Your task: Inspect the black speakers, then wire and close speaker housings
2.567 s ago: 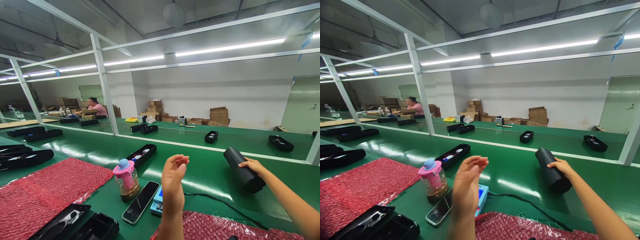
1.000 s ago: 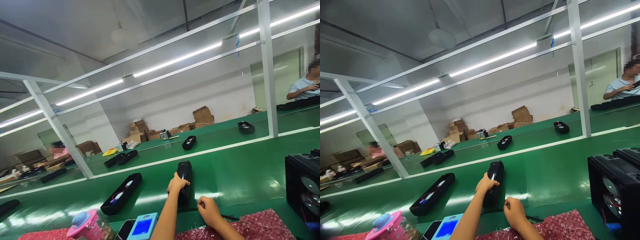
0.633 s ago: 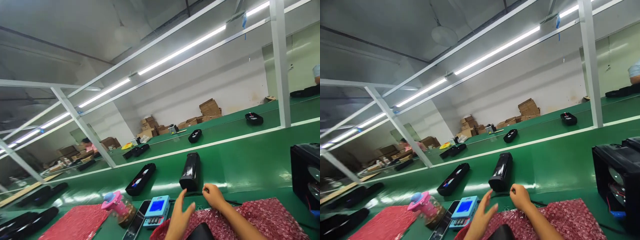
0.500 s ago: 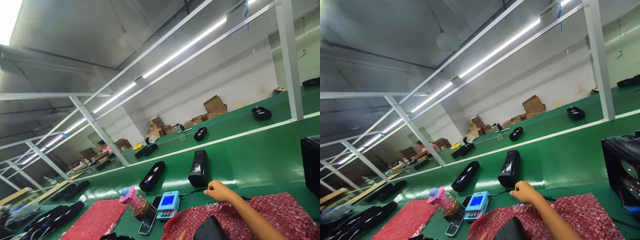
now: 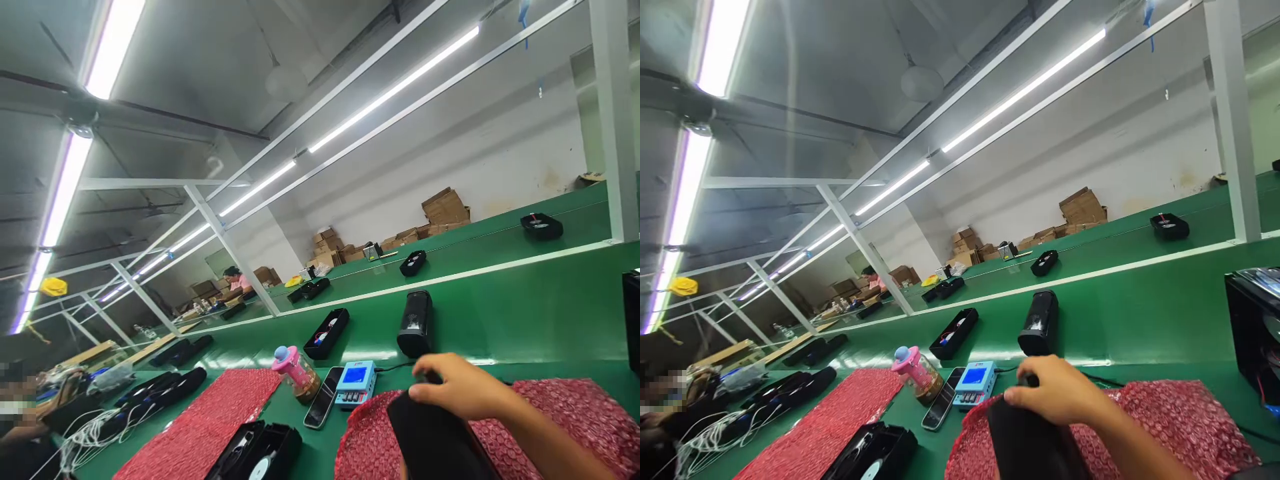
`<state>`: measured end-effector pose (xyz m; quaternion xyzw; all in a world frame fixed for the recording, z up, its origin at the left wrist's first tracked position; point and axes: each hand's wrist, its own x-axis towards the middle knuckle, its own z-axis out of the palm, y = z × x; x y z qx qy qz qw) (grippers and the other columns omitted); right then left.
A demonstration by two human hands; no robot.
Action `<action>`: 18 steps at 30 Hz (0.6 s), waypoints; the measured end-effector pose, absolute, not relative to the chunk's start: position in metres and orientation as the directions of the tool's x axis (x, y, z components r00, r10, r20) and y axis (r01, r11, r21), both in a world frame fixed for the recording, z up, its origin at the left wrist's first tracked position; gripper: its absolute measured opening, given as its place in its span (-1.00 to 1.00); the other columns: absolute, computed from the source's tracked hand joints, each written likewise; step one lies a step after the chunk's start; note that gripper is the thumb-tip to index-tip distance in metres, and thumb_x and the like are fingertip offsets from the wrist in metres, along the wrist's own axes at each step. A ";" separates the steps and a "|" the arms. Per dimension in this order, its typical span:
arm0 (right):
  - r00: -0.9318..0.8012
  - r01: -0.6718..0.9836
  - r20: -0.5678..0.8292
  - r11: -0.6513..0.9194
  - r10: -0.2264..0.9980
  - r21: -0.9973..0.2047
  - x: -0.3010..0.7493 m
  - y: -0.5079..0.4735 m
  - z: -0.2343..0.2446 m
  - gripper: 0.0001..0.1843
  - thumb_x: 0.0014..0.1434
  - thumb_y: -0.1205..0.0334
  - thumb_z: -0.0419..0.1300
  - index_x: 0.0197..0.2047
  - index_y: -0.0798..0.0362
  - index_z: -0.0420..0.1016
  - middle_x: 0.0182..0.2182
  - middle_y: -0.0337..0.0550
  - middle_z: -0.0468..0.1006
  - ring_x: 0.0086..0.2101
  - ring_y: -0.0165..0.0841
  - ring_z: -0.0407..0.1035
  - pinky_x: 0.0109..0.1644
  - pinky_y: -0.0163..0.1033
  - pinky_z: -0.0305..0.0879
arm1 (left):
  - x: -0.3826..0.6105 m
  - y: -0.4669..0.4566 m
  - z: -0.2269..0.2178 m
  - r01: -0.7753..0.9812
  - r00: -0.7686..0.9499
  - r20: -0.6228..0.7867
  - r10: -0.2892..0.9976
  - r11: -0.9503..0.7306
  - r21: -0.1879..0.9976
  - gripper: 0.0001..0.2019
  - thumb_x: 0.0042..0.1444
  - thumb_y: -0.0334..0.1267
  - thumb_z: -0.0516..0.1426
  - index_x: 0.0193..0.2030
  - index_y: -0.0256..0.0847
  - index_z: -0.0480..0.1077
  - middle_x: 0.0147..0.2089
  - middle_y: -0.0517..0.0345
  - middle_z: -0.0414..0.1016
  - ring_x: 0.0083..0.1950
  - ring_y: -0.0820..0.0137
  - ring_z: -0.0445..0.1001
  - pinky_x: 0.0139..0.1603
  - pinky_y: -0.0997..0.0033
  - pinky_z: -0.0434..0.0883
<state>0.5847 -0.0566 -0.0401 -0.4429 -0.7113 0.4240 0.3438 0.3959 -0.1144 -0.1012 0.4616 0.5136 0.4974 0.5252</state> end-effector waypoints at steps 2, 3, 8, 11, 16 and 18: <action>-0.349 0.031 0.218 0.244 0.911 -0.969 0.600 -0.060 -0.029 -0.29 0.02 -0.23 0.25 0.20 -0.15 0.34 0.13 -0.06 0.37 0.08 -0.11 0.30 0.08 -0.08 0.27 | 0.399 -0.114 -0.095 -0.095 -0.021 -0.046 0.999 0.044 0.994 -0.10 -0.20 0.15 0.35 0.31 0.24 0.11 0.19 0.06 0.37 0.31 -0.01 0.21 0.12 -0.07 0.40; -0.320 -0.102 0.231 0.209 0.919 -0.973 0.605 -0.061 -0.027 -0.15 -0.02 -0.26 0.29 0.28 -0.16 0.23 0.21 -0.04 0.27 0.15 -0.10 0.22 0.14 -0.05 0.24 | 0.400 -0.112 -0.089 -0.135 -0.024 -0.019 1.000 0.015 0.991 0.02 -0.32 0.17 0.38 0.33 0.19 0.09 0.19 0.03 0.38 0.30 -0.07 0.22 0.14 -0.07 0.40; -0.393 -0.156 0.119 0.061 0.912 -0.986 0.604 -0.066 -0.028 0.15 -0.15 -0.19 0.42 0.39 -0.05 -0.01 0.23 0.11 0.21 0.18 0.00 0.19 0.24 0.05 0.14 | 0.412 -0.093 -0.039 -0.450 0.008 0.115 0.993 -0.099 0.887 0.10 -0.31 0.09 0.39 0.38 -0.01 -0.03 0.12 -0.08 0.43 0.19 -0.15 0.36 0.12 -0.06 0.42; -0.400 -0.265 0.273 0.175 0.875 -0.948 0.590 -0.070 -0.028 0.12 -0.08 0.02 0.45 0.39 -0.12 -0.11 0.19 -0.03 0.30 0.14 -0.09 0.26 0.21 -0.04 0.23 | 0.426 -0.083 -0.017 -0.450 -0.035 0.203 0.979 -0.197 0.871 0.18 -0.36 -0.08 0.45 0.37 0.03 -0.13 0.14 -0.04 0.41 0.16 -0.07 0.41 0.13 0.02 0.42; -0.307 -0.526 0.312 0.113 0.899 -0.843 0.580 -0.056 -0.030 0.00 -0.32 0.09 0.51 0.20 0.01 0.22 0.05 0.00 0.45 0.01 0.04 0.37 0.06 0.02 0.36 | 0.437 -0.070 -0.010 -0.370 -0.047 0.326 0.944 -0.319 0.872 0.14 -0.35 -0.04 0.46 0.35 0.04 -0.09 0.23 -0.04 0.30 0.24 -0.03 0.31 0.18 0.09 0.38; -0.137 -0.436 0.281 0.197 0.950 -0.878 0.576 -0.051 -0.036 0.03 -0.36 0.07 0.52 0.20 -0.01 0.23 0.06 0.01 0.44 0.03 0.08 0.35 0.09 0.07 0.32 | 0.437 -0.065 -0.014 -0.426 0.060 0.329 0.943 -0.274 0.863 0.14 -0.35 -0.01 0.45 0.35 0.00 -0.08 0.22 -0.07 0.32 0.25 -0.04 0.31 0.20 0.07 0.35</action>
